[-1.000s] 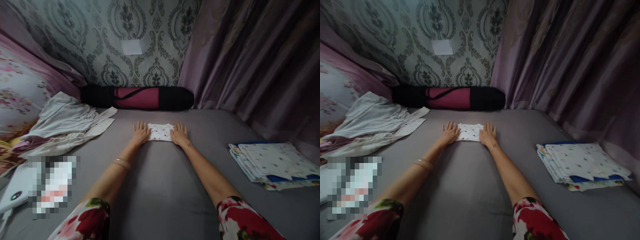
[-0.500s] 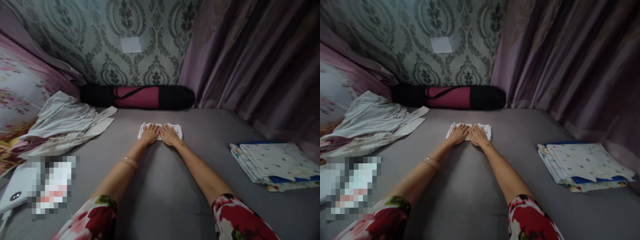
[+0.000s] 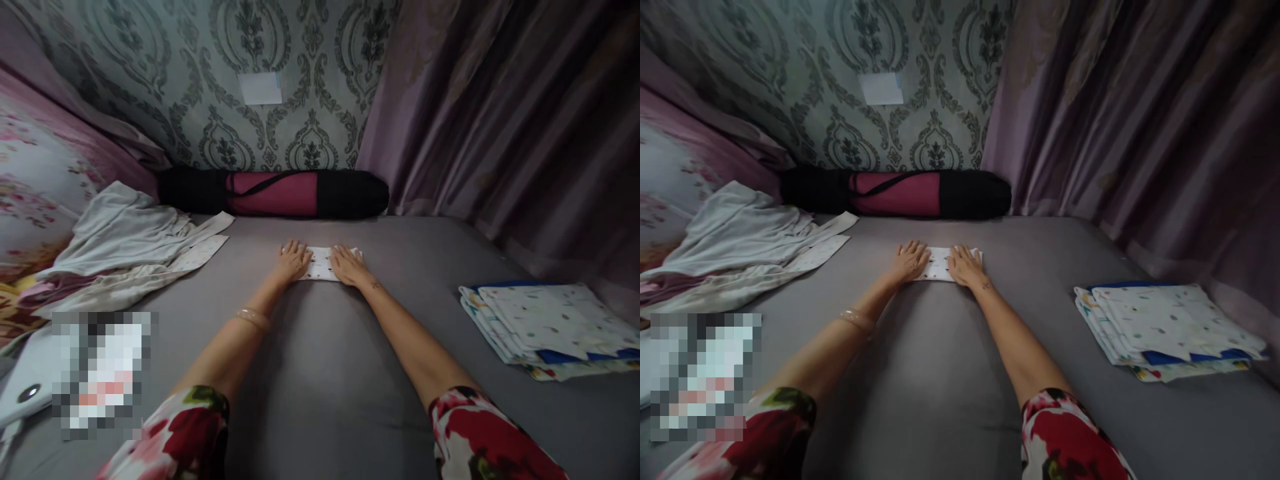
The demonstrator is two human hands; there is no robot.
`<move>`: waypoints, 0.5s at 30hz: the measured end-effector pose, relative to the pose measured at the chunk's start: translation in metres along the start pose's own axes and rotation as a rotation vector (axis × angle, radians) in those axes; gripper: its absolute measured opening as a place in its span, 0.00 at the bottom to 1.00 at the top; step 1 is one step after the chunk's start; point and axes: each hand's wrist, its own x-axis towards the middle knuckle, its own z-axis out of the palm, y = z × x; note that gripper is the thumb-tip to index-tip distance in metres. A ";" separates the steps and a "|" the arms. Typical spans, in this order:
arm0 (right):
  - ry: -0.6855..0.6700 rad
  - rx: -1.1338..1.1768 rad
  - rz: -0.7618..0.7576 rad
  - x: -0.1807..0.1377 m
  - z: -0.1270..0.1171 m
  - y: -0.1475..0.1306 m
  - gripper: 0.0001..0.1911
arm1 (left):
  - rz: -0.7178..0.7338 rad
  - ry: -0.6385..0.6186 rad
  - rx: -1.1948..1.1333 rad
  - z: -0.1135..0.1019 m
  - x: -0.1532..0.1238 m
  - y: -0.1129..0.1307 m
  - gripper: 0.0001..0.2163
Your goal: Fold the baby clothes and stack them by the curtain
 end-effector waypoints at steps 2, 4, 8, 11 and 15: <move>0.025 -0.022 0.041 -0.001 -0.001 0.004 0.31 | -0.029 0.026 -0.007 0.002 0.001 -0.005 0.28; 0.026 -0.043 0.075 -0.002 0.000 0.007 0.31 | -0.050 -0.012 -0.026 0.006 0.002 -0.009 0.29; 0.020 -0.052 0.082 -0.001 0.006 0.009 0.31 | -0.066 -0.061 -0.045 0.010 0.004 -0.011 0.29; 0.016 -0.047 0.082 -0.001 0.006 0.008 0.31 | -0.072 -0.088 -0.055 0.008 0.006 -0.012 0.29; 0.023 -0.026 0.080 -0.001 0.005 0.008 0.31 | -0.038 -0.066 -0.060 0.004 0.009 -0.018 0.25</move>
